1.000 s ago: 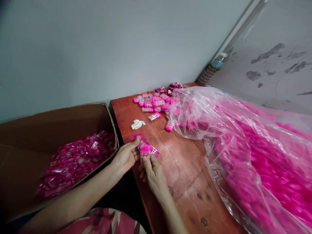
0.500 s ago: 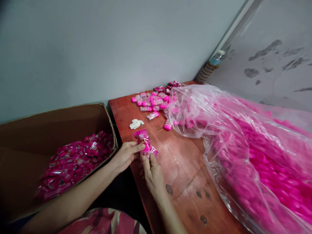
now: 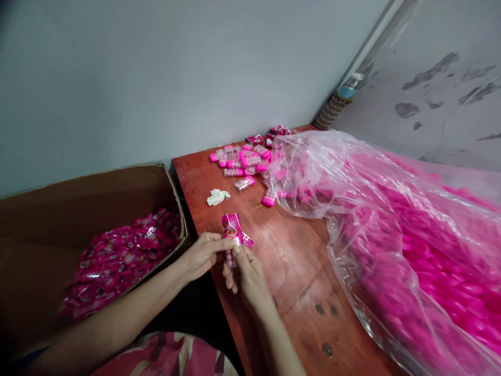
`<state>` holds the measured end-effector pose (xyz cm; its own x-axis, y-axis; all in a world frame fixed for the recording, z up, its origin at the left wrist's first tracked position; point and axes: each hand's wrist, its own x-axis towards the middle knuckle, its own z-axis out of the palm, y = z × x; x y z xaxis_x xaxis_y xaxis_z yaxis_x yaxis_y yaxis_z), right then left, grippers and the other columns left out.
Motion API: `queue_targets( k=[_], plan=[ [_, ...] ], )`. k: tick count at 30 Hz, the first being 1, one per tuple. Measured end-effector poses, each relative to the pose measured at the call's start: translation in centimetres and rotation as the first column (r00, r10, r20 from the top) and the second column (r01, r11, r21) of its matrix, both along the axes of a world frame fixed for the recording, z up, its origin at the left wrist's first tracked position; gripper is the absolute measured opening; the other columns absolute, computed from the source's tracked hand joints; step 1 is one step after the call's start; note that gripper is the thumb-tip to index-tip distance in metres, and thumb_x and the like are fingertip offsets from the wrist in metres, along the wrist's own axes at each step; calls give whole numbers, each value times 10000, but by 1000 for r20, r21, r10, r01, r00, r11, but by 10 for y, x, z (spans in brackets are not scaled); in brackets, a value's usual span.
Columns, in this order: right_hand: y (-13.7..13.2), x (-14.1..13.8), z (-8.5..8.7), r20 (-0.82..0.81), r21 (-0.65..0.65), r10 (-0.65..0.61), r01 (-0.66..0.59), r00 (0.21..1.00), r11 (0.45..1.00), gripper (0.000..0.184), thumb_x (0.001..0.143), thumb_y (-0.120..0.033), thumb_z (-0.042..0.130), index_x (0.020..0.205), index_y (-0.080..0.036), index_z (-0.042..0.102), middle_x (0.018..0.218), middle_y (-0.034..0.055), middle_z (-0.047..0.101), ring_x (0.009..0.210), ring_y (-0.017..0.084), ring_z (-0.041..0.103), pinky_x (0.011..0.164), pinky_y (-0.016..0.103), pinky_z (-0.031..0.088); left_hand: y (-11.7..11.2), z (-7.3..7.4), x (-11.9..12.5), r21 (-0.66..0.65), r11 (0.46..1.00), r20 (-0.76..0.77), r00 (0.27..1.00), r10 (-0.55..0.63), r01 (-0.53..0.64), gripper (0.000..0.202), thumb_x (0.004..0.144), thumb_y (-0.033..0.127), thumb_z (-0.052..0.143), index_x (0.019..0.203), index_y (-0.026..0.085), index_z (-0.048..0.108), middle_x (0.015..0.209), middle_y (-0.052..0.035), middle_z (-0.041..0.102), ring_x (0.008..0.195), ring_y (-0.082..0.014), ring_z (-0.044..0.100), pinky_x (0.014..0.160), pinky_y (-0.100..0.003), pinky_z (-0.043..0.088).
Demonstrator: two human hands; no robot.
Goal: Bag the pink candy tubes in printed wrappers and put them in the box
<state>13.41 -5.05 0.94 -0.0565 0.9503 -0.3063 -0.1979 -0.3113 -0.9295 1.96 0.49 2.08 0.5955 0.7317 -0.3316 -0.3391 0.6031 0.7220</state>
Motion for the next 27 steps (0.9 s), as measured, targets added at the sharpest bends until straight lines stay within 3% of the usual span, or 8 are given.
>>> queue_targets(
  k=[4, 8, 13, 17, 19, 22, 24, 27],
  plan=[
    [-6, 7, -1, -61, 3, -3, 3, 998, 1000, 295, 839, -452, 473, 836, -165, 540, 630, 7, 585, 425, 85, 502, 357, 178, 377, -2, -3, -2, -43, 999, 64, 998, -2, 4, 291, 670, 330, 680, 619, 52, 612, 492, -52, 578, 391, -117, 514, 424, -250, 423],
    [-14, 14, -2, -83, 78, -46, 52, 996, 996, 282, 821, -334, 556, 1070, -209, 512, 776, 14, 611, 580, 101, 563, 500, 203, 466, -1, -5, -6, -78, 978, 43, 979, 197, -193, 245, 635, 282, 721, 639, 60, 619, 584, -50, 605, 512, -109, 554, 548, -244, 466],
    [-6, 6, -3, -135, 122, -145, 162, 980, 979, 191, 790, -269, 604, 954, -211, 525, 700, -12, 602, 574, 116, 579, 475, 207, 461, -14, -1, -4, -20, 993, 71, 991, 113, -112, 259, 667, 307, 692, 633, 58, 628, 575, -48, 587, 486, -118, 536, 510, -274, 453],
    [3, -4, -1, -172, 89, -155, 172, 973, 981, 203, 759, -296, 636, 897, -205, 518, 635, -22, 608, 491, 111, 560, 446, 212, 449, -21, 5, -14, 9, 986, 62, 984, 168, -169, 223, 685, 278, 683, 656, 60, 644, 607, -66, 618, 537, -143, 574, 562, -305, 483],
    [4, 0, 2, -145, 78, -157, 170, 977, 982, 218, 754, -320, 639, 892, -198, 524, 662, -8, 624, 497, 113, 568, 449, 214, 452, -20, 7, -27, 35, 947, 41, 947, 319, -321, 203, 701, 283, 672, 720, 81, 665, 737, -93, 671, 677, -181, 629, 687, -339, 503],
    [4, 18, 7, -65, 104, -225, 231, 972, 967, 208, 774, -352, 610, 873, -186, 537, 685, 9, 631, 518, 117, 578, 452, 212, 453, -12, 6, -46, 187, 812, 14, 828, 561, -553, 275, 773, 368, 583, 889, 137, 676, 1005, -107, 666, 935, -231, 615, 871, -395, 452],
    [3, 32, 8, 0, 119, -285, 283, 959, 952, 204, 785, -368, 593, 849, -181, 544, 690, 12, 628, 521, 112, 575, 448, 204, 445, -8, 0, -47, 422, 775, -99, 826, 555, -470, 317, 794, 390, 544, 986, 166, 661, 1101, -104, 632, 1012, -249, 583, 919, -414, 419],
    [2, 42, 7, 70, 108, -303, 295, 950, 949, 213, 784, -385, 590, 838, -182, 553, 704, 11, 631, 528, 109, 572, 459, 203, 441, -5, -15, -29, 765, 643, -368, 806, 464, -21, 385, 742, 335, 622, 1100, 195, 614, 1199, -97, 571, 1131, -263, 499, 1006, -418, 326]
  ],
)
